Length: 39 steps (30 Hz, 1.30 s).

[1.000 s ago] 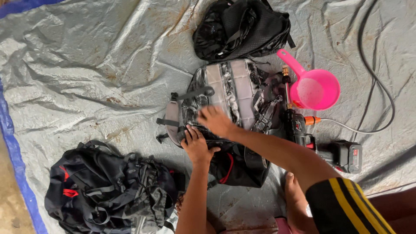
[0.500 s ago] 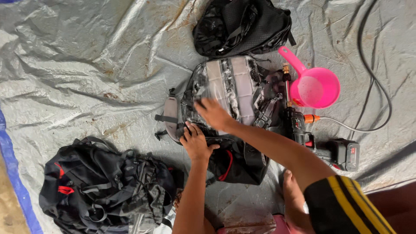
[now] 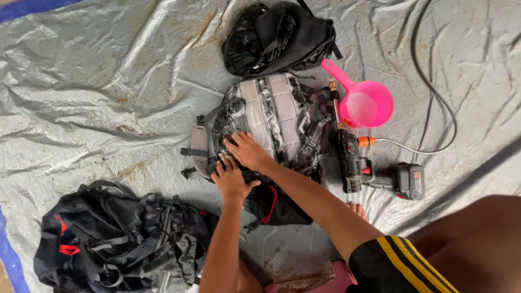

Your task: The person cleans several backpacks by hand using soapy water from a pink scoop and a small electric scrubbing tool.

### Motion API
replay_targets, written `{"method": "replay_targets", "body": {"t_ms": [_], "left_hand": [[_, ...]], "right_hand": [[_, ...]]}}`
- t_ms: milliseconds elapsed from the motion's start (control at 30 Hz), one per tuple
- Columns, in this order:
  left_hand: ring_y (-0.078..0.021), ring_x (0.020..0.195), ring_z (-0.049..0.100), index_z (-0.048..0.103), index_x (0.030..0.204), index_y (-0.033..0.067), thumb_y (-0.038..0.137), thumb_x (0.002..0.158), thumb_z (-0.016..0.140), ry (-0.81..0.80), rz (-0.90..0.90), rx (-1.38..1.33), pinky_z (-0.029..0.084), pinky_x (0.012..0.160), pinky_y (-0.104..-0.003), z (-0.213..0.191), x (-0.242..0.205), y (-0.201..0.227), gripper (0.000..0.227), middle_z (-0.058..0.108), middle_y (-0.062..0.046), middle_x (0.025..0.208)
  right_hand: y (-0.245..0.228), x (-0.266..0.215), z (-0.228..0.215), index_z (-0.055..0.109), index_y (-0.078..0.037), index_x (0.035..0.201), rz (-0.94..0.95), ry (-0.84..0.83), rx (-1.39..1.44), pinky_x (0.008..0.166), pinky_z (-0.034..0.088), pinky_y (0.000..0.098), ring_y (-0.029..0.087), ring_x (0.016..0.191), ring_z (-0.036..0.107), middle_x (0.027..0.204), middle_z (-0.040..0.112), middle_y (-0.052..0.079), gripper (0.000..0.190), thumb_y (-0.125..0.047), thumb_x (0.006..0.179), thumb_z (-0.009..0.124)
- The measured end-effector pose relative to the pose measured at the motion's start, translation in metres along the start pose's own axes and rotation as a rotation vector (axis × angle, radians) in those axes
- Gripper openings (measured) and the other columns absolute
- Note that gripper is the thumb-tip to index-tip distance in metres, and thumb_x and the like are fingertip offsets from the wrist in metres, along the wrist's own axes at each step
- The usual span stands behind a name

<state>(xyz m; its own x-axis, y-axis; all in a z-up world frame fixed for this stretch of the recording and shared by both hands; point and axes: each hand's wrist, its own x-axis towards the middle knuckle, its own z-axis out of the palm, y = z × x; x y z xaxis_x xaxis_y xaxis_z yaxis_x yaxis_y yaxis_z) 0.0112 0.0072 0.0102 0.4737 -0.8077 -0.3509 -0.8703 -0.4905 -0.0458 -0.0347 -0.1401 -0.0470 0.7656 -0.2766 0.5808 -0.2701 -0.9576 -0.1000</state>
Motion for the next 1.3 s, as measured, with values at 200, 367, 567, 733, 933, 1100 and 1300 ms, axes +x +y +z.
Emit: {"method": "replay_targets", "body": {"t_ms": [200,367,567,733,933,1100,1300], "left_hand": [[-0.0356,0.154,0.048,0.063,0.159,0.015,0.061,0.09,0.082,-0.218,0.128,0.115,0.044,0.114,-0.061,-0.026,0.027,-0.033,0.085,0.053,-0.006,0.173],[-0.0406,0.148,0.057,0.06,0.163,0.0214,0.055,0.071,0.093,-0.288,0.164,-0.008,0.05,0.11,-0.065,0.05,0.109,-0.068,0.103,0.069,-0.01,0.156],[-0.0421,0.142,0.065,0.053,0.169,0.0226,0.021,0.097,0.06,-0.138,0.128,-0.19,0.059,0.104,-0.063,-0.018,0.089,-0.035,0.072,0.056,-0.016,0.169],[-0.0378,0.161,0.047,0.025,0.181,0.0243,0.006,0.107,0.056,-0.228,0.221,0.09,0.064,0.105,-0.056,-0.021,0.078,-0.017,0.082,0.027,-0.01,0.187],[-0.0274,0.107,0.081,0.056,0.167,0.0365,0.02,0.106,0.06,-0.098,0.161,0.037,0.065,0.085,-0.05,-0.006,0.116,-0.036,0.063,0.076,-0.006,0.144],[-0.0279,0.157,0.052,0.049,0.174,0.0302,-0.006,0.102,0.069,0.076,0.208,-0.127,0.07,0.1,-0.041,-0.025,0.07,-0.042,0.083,0.061,-0.004,0.166],[-0.0317,0.149,0.052,0.034,0.179,0.0334,0.013,0.104,0.08,0.231,0.254,-0.085,0.071,0.102,-0.041,0.01,0.102,-0.056,0.091,0.039,-0.009,0.175]], "right_hand": [[-0.037,-0.063,-0.053,0.064,-0.016,0.132,0.188,-0.18,0.315,0.079,0.05,0.0429,0.032,0.09,0.061,0.108,0.057,0.015,0.019,-0.02,0.117,0.053],[-0.012,-0.067,-0.045,0.064,-0.024,0.125,0.064,-0.352,0.412,0.082,0.049,0.0519,0.04,0.101,0.064,0.115,0.059,0.012,0.019,-0.031,0.108,0.063],[0.0,-0.048,-0.032,0.066,-0.024,0.132,0.115,-0.358,0.091,0.098,0.048,0.0544,0.035,0.121,0.057,0.137,0.058,0.01,0.033,-0.035,0.102,0.073],[-0.021,-0.083,-0.017,0.068,-0.025,0.121,0.113,-0.298,0.154,0.091,0.041,0.0483,0.033,0.117,0.053,0.132,0.057,0.005,0.021,-0.032,0.102,0.073],[-0.008,-0.057,-0.045,0.068,-0.021,0.119,-0.098,-0.234,0.122,0.098,0.043,0.0492,0.031,0.116,0.057,0.124,0.061,0.008,0.015,-0.026,0.105,0.065],[0.005,-0.023,-0.065,0.064,-0.006,0.139,-0.051,-0.171,-0.097,0.102,0.041,0.0486,0.029,0.109,0.054,0.117,0.061,0.012,0.03,-0.005,0.11,0.059],[-0.023,-0.043,-0.067,0.067,-0.003,0.129,-0.139,-0.266,-0.123,0.096,0.044,0.047,0.029,0.105,0.057,0.12,0.064,0.017,0.016,-0.005,0.113,0.062]]}}
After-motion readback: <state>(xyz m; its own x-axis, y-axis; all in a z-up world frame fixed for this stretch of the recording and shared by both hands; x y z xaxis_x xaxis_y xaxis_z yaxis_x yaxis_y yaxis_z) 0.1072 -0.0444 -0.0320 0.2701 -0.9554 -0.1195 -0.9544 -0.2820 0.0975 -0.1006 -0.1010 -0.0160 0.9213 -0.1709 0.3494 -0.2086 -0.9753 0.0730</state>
